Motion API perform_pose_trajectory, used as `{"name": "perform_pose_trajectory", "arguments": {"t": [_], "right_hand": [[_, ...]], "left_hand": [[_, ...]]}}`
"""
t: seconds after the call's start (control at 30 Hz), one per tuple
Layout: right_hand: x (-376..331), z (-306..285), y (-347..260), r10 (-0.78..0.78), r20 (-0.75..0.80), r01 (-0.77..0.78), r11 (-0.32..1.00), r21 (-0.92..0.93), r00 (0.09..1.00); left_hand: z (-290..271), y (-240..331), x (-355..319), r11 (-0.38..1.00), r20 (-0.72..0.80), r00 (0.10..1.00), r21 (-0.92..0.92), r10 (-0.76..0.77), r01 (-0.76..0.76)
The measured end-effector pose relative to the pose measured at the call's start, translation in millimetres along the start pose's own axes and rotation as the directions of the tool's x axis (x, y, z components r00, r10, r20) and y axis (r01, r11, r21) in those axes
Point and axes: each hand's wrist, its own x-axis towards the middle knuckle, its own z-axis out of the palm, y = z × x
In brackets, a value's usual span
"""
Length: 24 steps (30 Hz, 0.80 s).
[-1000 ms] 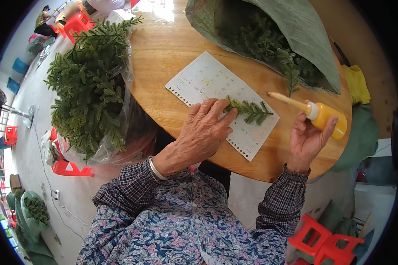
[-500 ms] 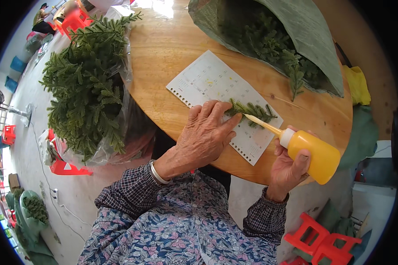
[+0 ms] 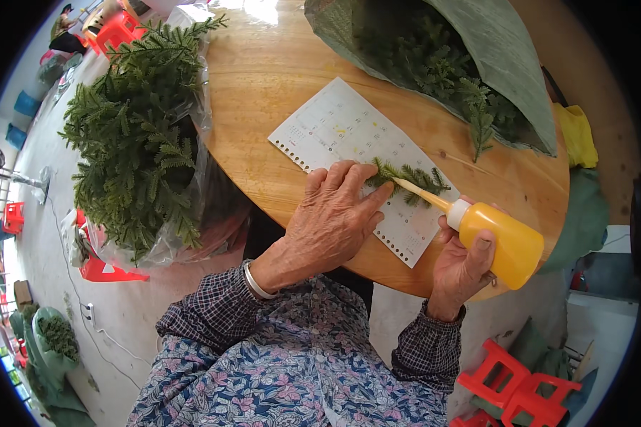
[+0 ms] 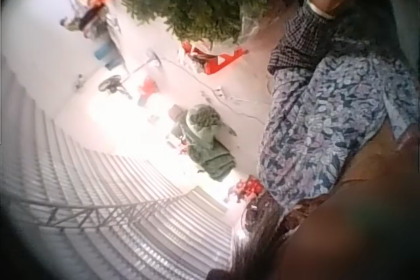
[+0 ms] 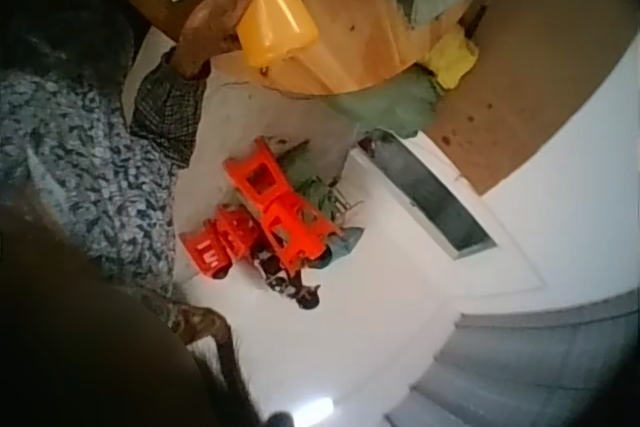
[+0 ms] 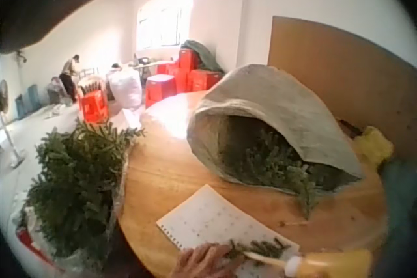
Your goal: Applying glue to artificial green plant sprigs and sticking them onto sheets of paper in a notebook.
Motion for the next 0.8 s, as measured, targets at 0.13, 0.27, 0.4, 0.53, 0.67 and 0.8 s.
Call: {"name": "perform_pose_trajectory", "arguments": {"t": [0.13, 0.27, 0.4, 0.53, 0.67, 0.8], "right_hand": [[-0.1, -1.6, -1.3, 0.015, 0.003, -0.015, 1.0, 0.015, 1.0], [-1.3, -3.1, -3.0, 0.024, 0.002, -0.024, 1.0, 0.006, 1.0], [-2.3, -3.8, -4.6, 0.019, -0.011, -0.019, 1.0, -0.001, 1.0], [-3.3, -5.0, -6.4, -0.008, -0.011, 0.008, 1.0, 0.004, 1.0], [-4.0, -5.6, -5.9, -0.026, -0.028, 0.026, 1.0, -0.011, 0.999], [-5.6, -9.1, -7.3, -0.037, -0.027, 0.037, 0.999, 0.0, 0.999]], "left_hand": [[-0.3, 1.5, -0.4, 1.0, 0.0, 1.0, -0.004, -0.001, 0.001], [-0.7, 2.4, -1.2, 1.0, 0.002, 1.0, -0.01, -0.002, 0.002], [-0.4, 2.4, -1.6, 1.0, -0.001, 1.0, -0.002, 0.003, -0.003], [-1.6, 3.6, -1.4, 1.0, -0.007, 1.0, -0.012, -0.011, 0.011], [-0.8, 4.0, -0.6, 1.0, 0.001, 1.0, -0.015, -0.019, 0.019], [-0.1, 4.6, -1.1, 1.0, 0.003, 1.0, -0.012, -0.019, 0.019]]}}
